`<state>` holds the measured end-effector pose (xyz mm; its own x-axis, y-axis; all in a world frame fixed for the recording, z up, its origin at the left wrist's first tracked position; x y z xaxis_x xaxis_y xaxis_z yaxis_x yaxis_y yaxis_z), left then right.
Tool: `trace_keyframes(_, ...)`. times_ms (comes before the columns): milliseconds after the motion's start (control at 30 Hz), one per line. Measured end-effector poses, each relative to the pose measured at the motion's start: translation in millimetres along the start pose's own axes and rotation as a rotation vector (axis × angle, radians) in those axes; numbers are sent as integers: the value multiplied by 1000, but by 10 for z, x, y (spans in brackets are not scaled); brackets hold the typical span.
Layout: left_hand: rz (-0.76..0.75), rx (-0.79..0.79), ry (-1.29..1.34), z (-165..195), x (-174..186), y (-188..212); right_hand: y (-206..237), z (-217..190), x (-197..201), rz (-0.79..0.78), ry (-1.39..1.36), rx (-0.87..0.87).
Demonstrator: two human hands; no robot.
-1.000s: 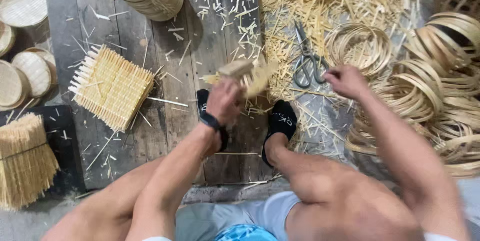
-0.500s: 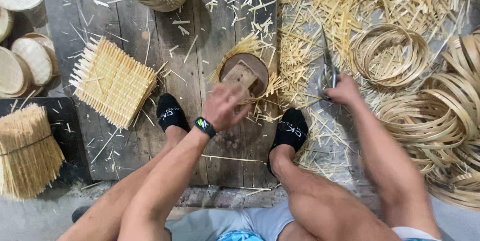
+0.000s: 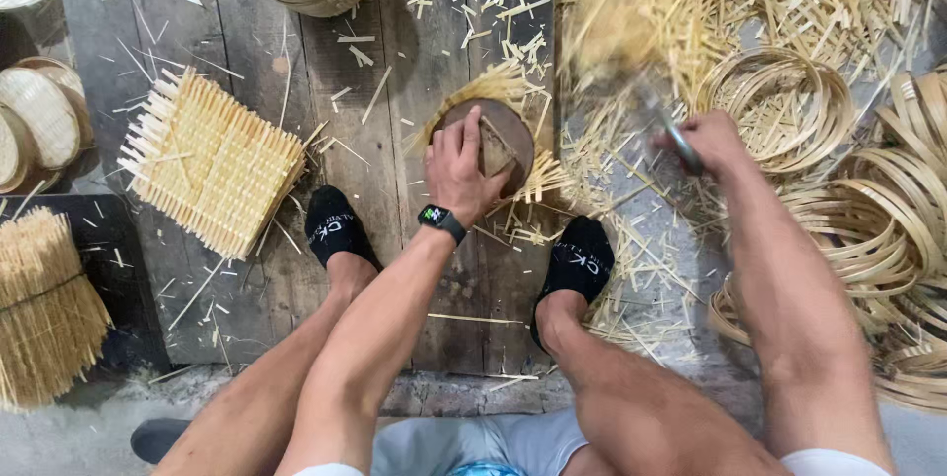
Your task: The person repeatedly places a circular bamboo frame over a woven bamboo mat, trims the protruding weave with shears, and stacks the finished pieces. The person uses a wooden block to hold the frame steady while cutting.
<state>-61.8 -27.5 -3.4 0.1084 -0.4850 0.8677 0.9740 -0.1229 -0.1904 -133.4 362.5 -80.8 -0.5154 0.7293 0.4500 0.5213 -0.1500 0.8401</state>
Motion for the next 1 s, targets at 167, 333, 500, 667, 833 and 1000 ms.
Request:
trace_keyframes(167,-19,-111,17,129,-18,76,406,68,-379,-12,-86,-66)
trace_keyframes(333,-208,-181,-26,113,-18,72,949,204,-715,127,307,293)
trace_keyframes(500,106,344,53,339,-4,200,1209,-130,-933,266,355,655)
trace_keyframes(667,95,356,127,452,-199,275,1011,-361,-1053,260,571,312)
trace_keyframes(833,86,248,185,371,-171,239,1019,-298,-885,574,598,646)
trace_keyframes(1000,19,147,218,437,-156,195,746,-329,-968,743,800,693)
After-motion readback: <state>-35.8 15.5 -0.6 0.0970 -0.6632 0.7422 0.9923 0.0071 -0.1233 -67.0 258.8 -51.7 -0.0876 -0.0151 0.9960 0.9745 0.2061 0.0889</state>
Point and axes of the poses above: each hand's wrist, its own y-axis away from the middle knuckle, its own x-axis out of the back of the hand, z = x × y, the point moved 4 cm from there along -y, towards the middle knuckle, and after that the axes turned 6 degrees about -x, right-handed, at the moved point
